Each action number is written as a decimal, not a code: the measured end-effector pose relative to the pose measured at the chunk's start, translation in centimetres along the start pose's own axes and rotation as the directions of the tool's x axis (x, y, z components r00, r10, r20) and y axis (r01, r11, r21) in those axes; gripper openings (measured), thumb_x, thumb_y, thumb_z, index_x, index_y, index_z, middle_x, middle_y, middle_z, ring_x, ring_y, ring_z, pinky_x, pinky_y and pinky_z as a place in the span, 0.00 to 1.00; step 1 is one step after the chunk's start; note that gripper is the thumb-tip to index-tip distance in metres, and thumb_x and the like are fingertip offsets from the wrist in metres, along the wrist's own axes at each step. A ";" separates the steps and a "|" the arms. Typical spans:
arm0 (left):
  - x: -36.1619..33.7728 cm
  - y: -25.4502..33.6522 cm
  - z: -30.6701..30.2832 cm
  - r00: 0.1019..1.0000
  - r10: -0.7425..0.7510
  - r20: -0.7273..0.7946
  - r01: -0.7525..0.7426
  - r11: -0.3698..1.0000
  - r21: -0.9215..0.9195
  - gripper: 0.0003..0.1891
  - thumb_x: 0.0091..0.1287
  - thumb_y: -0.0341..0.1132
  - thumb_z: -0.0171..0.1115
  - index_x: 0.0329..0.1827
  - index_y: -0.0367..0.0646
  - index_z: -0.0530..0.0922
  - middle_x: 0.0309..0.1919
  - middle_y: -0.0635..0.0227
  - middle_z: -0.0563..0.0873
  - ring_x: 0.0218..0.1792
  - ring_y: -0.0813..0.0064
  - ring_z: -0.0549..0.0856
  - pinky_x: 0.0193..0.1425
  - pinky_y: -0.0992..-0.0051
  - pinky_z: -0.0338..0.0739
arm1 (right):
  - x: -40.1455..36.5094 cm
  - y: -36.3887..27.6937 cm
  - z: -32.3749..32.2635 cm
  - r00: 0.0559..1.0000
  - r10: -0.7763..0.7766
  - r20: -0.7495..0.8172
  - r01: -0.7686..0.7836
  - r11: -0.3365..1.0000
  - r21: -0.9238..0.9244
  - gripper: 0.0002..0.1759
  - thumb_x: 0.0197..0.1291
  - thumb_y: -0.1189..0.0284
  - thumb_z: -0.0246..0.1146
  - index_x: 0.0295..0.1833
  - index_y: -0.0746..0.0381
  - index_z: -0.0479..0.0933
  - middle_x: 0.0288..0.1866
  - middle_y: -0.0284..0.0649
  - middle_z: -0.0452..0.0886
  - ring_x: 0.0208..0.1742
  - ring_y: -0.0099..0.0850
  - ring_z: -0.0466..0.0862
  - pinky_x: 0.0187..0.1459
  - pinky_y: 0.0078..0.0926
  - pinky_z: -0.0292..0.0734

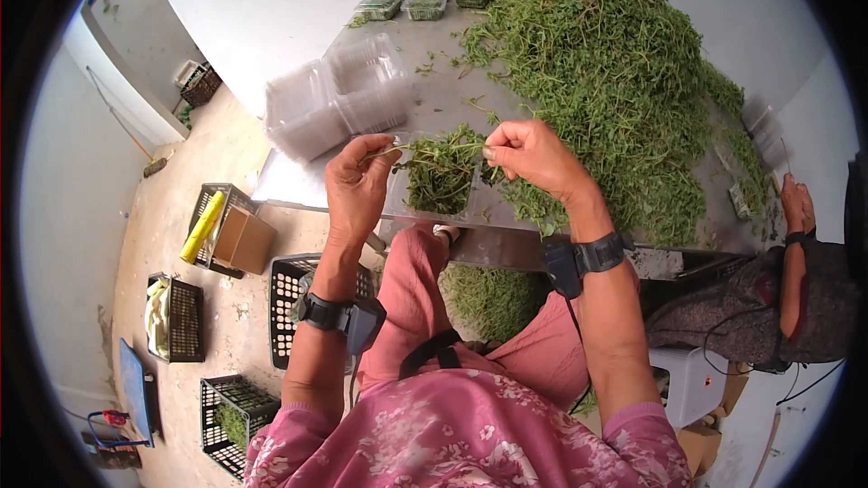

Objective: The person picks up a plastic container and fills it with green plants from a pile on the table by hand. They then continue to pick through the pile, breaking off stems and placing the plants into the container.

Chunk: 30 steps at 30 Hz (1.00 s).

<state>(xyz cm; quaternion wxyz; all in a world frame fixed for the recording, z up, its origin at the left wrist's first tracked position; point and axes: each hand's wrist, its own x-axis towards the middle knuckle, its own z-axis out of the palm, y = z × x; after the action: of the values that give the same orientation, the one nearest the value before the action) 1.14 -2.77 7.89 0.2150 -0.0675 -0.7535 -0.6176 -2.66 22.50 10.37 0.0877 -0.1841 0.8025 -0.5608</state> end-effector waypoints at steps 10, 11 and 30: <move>-0.6 -2.6 1.4 0.962 0.271 -0.035 -0.245 0.913 0.328 0.08 0.64 0.22 0.62 0.44 0.37 0.82 0.34 0.62 0.87 0.37 0.70 0.87 0.43 0.73 0.79 | 0.0 0.1 -0.6 0.998 -0.001 -0.057 0.008 0.994 0.113 0.08 0.63 0.72 0.64 0.37 0.68 0.79 0.28 0.29 0.79 0.26 0.16 0.75 0.28 0.17 0.71; -0.9 -2.8 1.6 0.946 0.324 -0.011 -0.296 0.875 0.382 0.08 0.62 0.21 0.62 0.44 0.38 0.82 0.34 0.60 0.87 0.36 0.66 0.87 0.42 0.71 0.79 | 0.2 0.3 -0.6 0.995 -0.028 -0.091 0.038 0.993 0.113 0.09 0.63 0.72 0.64 0.37 0.68 0.79 0.27 0.28 0.79 0.26 0.16 0.75 0.28 0.17 0.71; -4.1 -1.4 1.2 0.903 0.261 0.342 -0.421 0.702 0.575 0.22 0.55 0.25 0.65 0.55 0.38 0.78 0.43 0.57 0.84 0.47 0.54 0.80 0.58 0.61 0.69 | 0.8 1.5 7.3 0.882 -0.440 -0.169 0.277 0.774 -0.570 0.07 0.58 0.72 0.64 0.35 0.64 0.74 0.33 0.49 0.80 0.36 0.52 0.83 0.37 0.46 0.79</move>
<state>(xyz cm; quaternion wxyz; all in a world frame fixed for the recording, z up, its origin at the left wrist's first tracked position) 4.03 -1.30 4.76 0.2457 -0.2022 -0.9110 -0.2624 -1.18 16.31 6.45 -0.1962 -0.2669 0.8783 -0.3447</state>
